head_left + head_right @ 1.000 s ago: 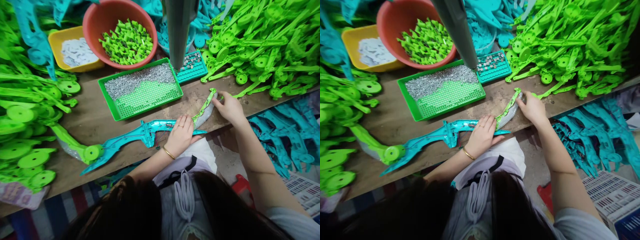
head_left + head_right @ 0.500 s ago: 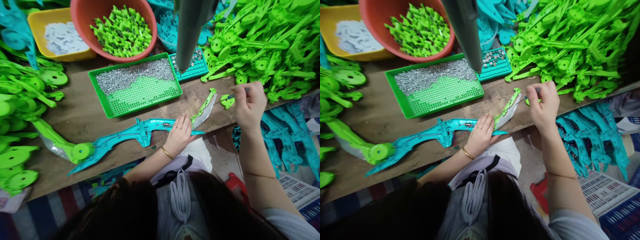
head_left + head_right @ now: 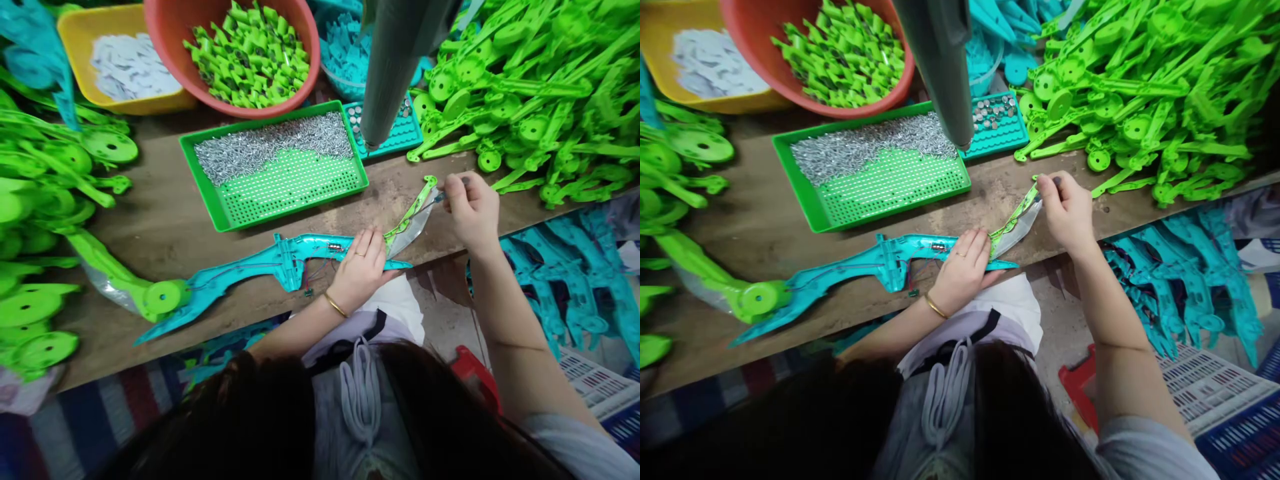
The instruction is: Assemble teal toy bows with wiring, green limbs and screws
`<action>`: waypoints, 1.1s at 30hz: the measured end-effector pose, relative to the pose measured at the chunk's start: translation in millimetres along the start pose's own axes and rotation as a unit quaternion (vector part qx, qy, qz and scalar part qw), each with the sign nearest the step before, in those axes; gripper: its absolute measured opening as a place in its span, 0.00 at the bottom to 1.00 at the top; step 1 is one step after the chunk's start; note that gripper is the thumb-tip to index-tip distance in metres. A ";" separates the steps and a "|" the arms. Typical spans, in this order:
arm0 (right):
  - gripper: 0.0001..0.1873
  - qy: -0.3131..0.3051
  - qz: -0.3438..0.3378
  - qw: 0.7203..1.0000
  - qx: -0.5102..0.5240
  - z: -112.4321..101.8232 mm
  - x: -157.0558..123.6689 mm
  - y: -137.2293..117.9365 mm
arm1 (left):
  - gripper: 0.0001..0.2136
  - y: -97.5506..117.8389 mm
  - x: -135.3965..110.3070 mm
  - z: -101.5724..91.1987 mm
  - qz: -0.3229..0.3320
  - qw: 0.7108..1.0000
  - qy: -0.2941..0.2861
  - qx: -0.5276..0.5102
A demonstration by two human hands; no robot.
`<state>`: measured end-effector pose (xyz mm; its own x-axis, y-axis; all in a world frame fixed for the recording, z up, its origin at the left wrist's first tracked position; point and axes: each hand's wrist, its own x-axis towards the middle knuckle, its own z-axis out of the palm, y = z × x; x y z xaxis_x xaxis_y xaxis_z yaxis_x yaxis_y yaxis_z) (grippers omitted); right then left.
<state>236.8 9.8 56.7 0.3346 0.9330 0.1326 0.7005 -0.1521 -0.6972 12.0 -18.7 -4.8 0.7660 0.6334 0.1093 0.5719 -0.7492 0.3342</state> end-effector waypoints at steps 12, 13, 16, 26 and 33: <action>0.21 0.043 0.031 0.996 0.068 5.5 10.5 31.6 | 0.30 0.5 2.9 -8.7 0.003 1.000 -0.021 0.019; 0.21 0.040 0.037 0.996 0.074 5.7 11.1 34.4 | 0.30 0.5 4.3 -11.7 0.004 1.000 -0.021 0.021; 0.21 0.047 0.043 0.993 0.098 1.7 12.2 36.2 | 0.29 -0.4 10.4 -22.4 0.004 1.000 -0.023 0.017; 0.09 -0.120 -0.155 0.980 0.021 -19.8 10.3 12.5 | 0.33 15.2 41.7 -29.2 -0.016 0.999 -0.033 0.011; 0.09 -0.327 -0.153 0.916 -0.177 5.8 19.4 18.2 | 0.32 16.2 46.4 -11.1 -0.021 0.999 -0.041 0.022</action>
<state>252.4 27.1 42.4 -0.2801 0.9275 -0.2474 0.8971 0.1612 -0.4114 53.6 0.7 16.1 0.7612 0.6483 0.0181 0.6154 -0.7308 0.2952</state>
